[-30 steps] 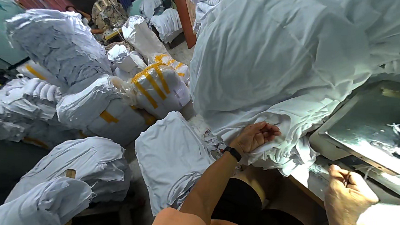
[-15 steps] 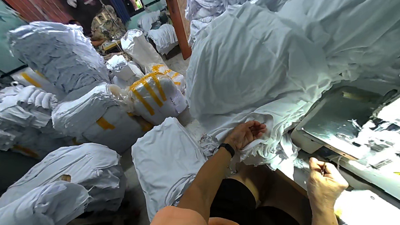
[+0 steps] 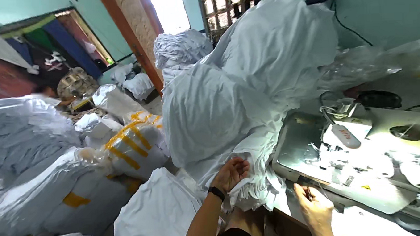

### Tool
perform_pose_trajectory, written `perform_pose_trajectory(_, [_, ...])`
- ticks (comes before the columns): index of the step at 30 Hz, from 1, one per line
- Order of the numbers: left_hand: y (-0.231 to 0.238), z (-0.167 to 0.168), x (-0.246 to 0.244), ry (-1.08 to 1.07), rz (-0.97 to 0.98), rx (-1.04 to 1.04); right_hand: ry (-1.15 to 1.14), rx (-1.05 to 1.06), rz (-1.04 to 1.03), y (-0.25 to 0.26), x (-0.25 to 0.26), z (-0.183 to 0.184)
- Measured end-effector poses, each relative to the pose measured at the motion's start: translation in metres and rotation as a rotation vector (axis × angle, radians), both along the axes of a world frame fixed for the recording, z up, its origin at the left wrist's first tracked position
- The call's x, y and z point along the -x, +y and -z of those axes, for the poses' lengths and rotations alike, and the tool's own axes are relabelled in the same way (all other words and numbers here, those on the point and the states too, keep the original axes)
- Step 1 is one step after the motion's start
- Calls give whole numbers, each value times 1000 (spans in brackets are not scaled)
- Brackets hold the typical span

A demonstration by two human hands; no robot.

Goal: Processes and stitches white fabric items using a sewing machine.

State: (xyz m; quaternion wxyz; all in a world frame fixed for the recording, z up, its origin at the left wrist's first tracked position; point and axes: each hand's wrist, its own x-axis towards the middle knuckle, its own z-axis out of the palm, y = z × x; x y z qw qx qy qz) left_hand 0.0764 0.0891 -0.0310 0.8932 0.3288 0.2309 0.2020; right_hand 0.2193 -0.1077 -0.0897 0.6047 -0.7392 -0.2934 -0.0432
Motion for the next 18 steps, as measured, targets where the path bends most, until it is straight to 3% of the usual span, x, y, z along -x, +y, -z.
perform_pose_trajectory(18, [-1, 13, 8, -170, 73, 51, 28, 14, 28, -6, 3, -8])
